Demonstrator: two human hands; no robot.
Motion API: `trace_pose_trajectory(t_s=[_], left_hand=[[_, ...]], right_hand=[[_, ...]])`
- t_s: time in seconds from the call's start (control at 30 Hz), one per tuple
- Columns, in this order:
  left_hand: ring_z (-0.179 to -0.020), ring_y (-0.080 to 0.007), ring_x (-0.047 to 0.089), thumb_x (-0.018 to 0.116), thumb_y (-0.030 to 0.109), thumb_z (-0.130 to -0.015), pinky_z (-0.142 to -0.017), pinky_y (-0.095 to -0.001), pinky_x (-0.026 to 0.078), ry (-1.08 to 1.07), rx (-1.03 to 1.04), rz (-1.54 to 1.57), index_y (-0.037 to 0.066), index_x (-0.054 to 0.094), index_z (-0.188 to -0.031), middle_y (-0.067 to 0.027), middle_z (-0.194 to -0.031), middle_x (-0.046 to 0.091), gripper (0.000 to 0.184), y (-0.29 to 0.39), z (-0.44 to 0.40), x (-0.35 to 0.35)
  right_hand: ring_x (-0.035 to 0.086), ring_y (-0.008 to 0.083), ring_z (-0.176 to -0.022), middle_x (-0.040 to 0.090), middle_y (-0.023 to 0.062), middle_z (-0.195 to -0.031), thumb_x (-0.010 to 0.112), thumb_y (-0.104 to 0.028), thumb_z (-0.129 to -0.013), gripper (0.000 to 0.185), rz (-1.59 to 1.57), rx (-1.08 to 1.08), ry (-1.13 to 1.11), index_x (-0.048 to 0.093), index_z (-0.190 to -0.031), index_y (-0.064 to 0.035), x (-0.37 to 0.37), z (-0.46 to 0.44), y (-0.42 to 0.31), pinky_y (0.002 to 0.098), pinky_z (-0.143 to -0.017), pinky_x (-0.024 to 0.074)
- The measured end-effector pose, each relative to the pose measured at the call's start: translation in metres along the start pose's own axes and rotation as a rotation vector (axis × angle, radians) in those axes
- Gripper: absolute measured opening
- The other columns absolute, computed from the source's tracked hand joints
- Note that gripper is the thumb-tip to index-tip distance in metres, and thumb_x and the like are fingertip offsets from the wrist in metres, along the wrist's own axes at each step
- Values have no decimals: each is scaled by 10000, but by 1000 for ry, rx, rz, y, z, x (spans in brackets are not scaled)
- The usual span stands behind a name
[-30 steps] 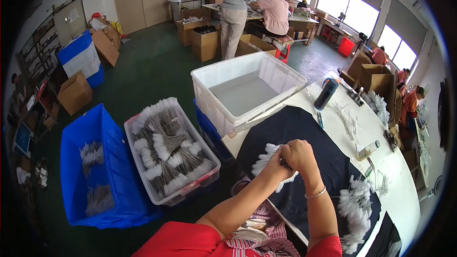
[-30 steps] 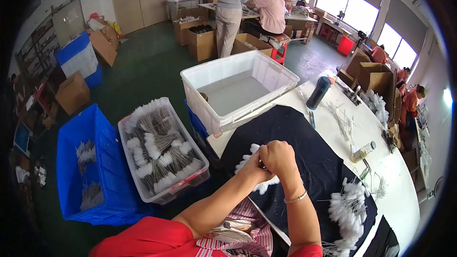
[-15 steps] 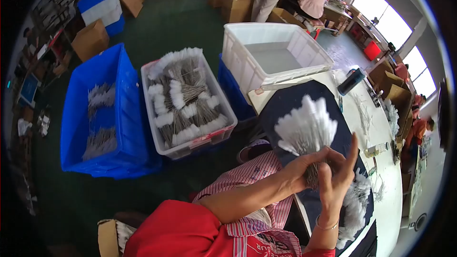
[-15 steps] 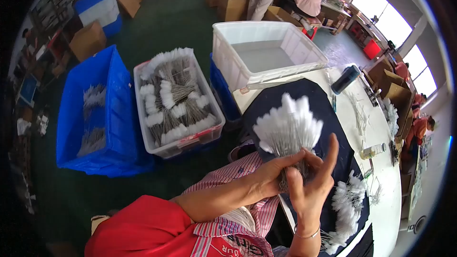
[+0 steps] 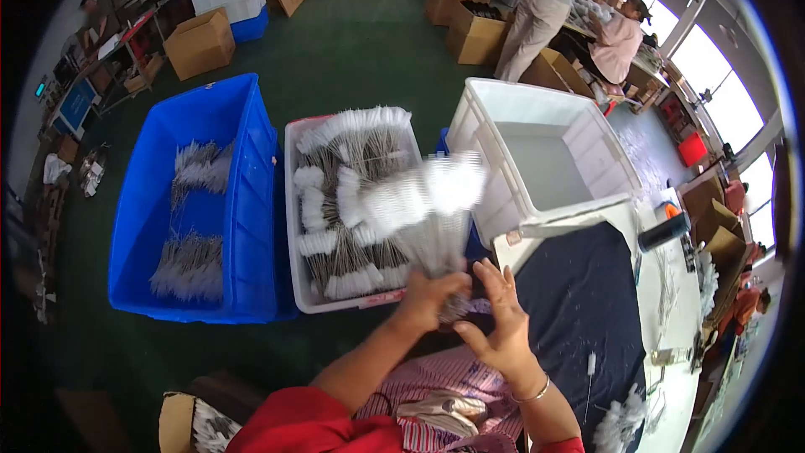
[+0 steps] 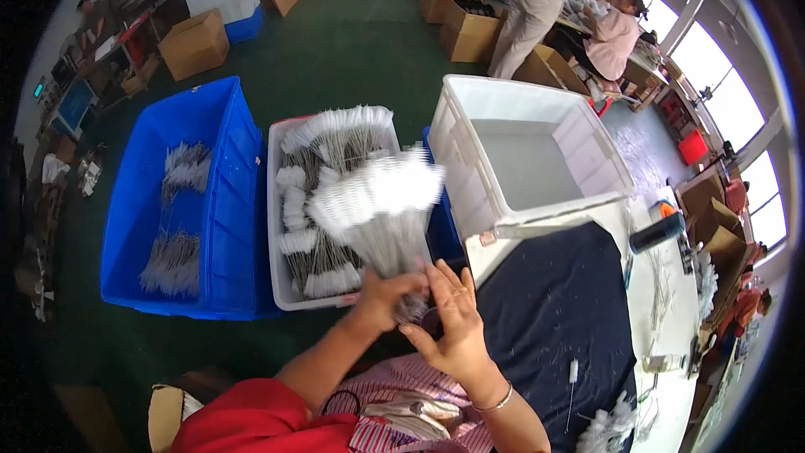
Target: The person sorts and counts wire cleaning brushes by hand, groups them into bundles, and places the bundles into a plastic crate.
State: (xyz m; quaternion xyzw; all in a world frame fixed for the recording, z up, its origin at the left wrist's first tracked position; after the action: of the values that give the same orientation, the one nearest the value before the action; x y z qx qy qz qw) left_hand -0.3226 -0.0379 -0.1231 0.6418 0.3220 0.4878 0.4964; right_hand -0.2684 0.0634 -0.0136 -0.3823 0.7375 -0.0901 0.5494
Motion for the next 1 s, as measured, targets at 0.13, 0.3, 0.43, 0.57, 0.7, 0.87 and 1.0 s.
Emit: trace_pose_trajectory(t_s=[0.13,0.3,0.43,0.57,0.7,0.87,1.0], left_hand=[[-804,-150,554,612,-4,-612,-644,-265,471,624,26,85,11,385,-1175,-75,-978,534,608,-32,-56,-141],[-1124,-368,463,564,3,-614,-976,-359,335,954,291,-572,-44,226,-1306,-253,-1214,447,772,-48,-119,-300],[-1064,-423,497,577,36,-629,-938,-407,378,1176,-121,-844,-32,202,-1324,-287,-1209,453,793,-46,-145,-351],[-996,-444,529,607,87,-647,-883,-462,410,1232,-266,-1036,-8,143,-1348,-313,-1116,507,847,-70,-172,-384],[-986,-431,541,608,90,-651,-881,-465,414,1337,-320,-1012,18,130,-1351,-299,-1066,541,851,-83,-183,-377],[-1014,-424,530,631,84,-614,-905,-440,406,1177,-376,-924,19,155,-1340,-297,-1146,499,870,-106,-201,-377],[-1053,-419,505,691,99,-551,-935,-381,392,1059,-136,-914,-9,188,-1325,-292,-1133,510,930,-126,-213,-406]], right_hand=[[367,374,-1228,500,162,-1215,722,-256,-664,618,475,49,-64,498,-1194,-29,21,-2,59,593,-1012,174],[306,408,-1253,418,227,-1271,715,-309,-660,683,614,354,-101,457,-1216,-7,22,26,142,606,-1020,124],[243,417,-1281,315,249,-1339,725,-392,-631,847,546,385,-111,360,-1292,-8,36,34,161,592,-1026,119],[213,422,-1290,254,256,-1367,716,-466,-613,947,526,433,-195,292,-1334,-22,36,32,165,583,-1032,104],[200,426,-1298,235,260,-1379,691,-530,-628,971,537,447,-237,263,-1357,-52,36,31,166,583,-1036,92],[186,432,-1306,215,266,-1390,660,-574,-642,981,556,446,-262,246,-1366,-57,38,30,166,585,-1039,82],[181,441,-1304,217,277,-1384,639,-601,-651,984,548,460,-278,242,-1367,-55,39,30,167,591,-1035,75]])
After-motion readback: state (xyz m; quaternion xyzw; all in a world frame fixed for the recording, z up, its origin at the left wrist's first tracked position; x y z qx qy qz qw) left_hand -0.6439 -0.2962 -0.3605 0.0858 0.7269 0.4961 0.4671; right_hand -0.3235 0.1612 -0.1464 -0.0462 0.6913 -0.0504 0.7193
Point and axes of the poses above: each hand's wrist, its own z-axis away from the middle knuckle, its own x-axis out of the palm, y = z × x, the point moved 5 cm from there along -z, towards the middle knuckle
